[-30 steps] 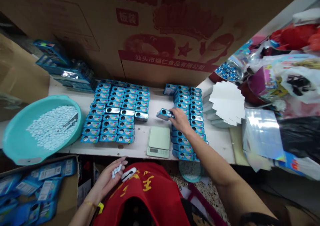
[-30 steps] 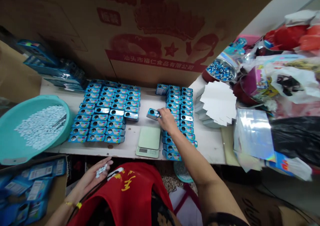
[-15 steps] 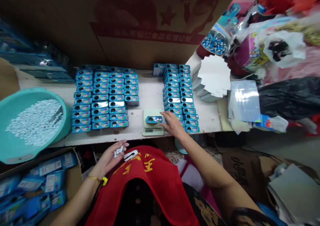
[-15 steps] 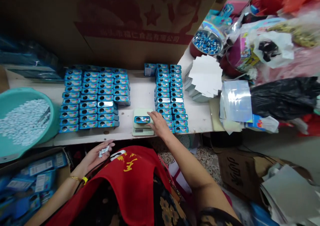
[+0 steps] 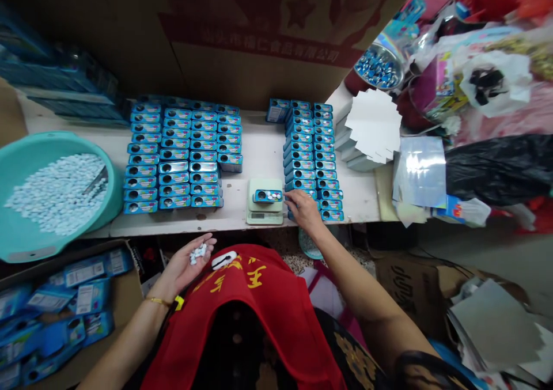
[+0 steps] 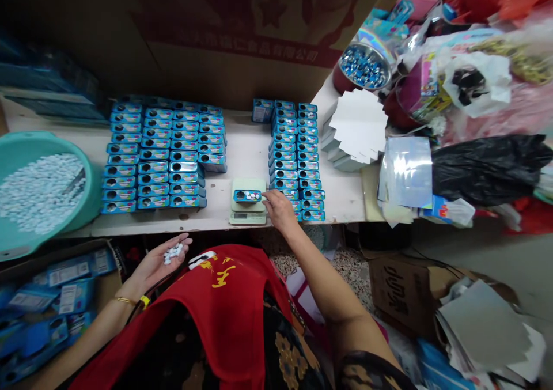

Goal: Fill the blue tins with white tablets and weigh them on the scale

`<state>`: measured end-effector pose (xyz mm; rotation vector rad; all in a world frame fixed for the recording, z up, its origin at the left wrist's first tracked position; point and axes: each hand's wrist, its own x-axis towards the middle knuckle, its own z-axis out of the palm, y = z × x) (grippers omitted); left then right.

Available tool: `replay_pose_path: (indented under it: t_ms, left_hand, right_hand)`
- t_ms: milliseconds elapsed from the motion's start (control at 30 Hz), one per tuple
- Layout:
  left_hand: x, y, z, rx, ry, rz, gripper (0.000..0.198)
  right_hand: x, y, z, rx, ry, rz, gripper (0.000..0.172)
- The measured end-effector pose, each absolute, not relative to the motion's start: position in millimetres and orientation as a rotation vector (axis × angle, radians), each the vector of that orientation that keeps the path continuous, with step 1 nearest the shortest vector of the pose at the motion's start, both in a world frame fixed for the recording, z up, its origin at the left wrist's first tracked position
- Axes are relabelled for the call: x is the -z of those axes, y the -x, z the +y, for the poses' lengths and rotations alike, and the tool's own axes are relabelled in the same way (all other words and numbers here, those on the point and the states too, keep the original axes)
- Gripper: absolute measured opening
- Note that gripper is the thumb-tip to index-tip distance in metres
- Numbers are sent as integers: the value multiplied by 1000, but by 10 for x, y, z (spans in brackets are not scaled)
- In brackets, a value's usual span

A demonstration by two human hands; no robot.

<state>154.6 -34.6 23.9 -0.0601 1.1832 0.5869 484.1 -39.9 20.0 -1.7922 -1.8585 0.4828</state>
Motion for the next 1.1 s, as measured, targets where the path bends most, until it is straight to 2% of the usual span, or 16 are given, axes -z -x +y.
replay_pose_path:
  t_ms: [267, 700, 933, 1100]
  left_hand:
    - [-215, -1515, -396, -613, 83, 1187, 24]
    - [-226, -1556, -388, -634, 110, 1174, 25]
    - [-208, -1671, -303, -619, 100, 1069, 22]
    - [-386, -1909, -326, -650, 244, 872, 19]
  right_hand:
    - [-143, -4784, -314, -410, 1840, -2048, 25]
    - [-249, -4438, -42, -495, 1991, -2280, 26]
    - [-364, -4315, -45, -595, 1799, -2050, 23]
    - [-586, -3717, -277, -751, 1286, -2310, 27]
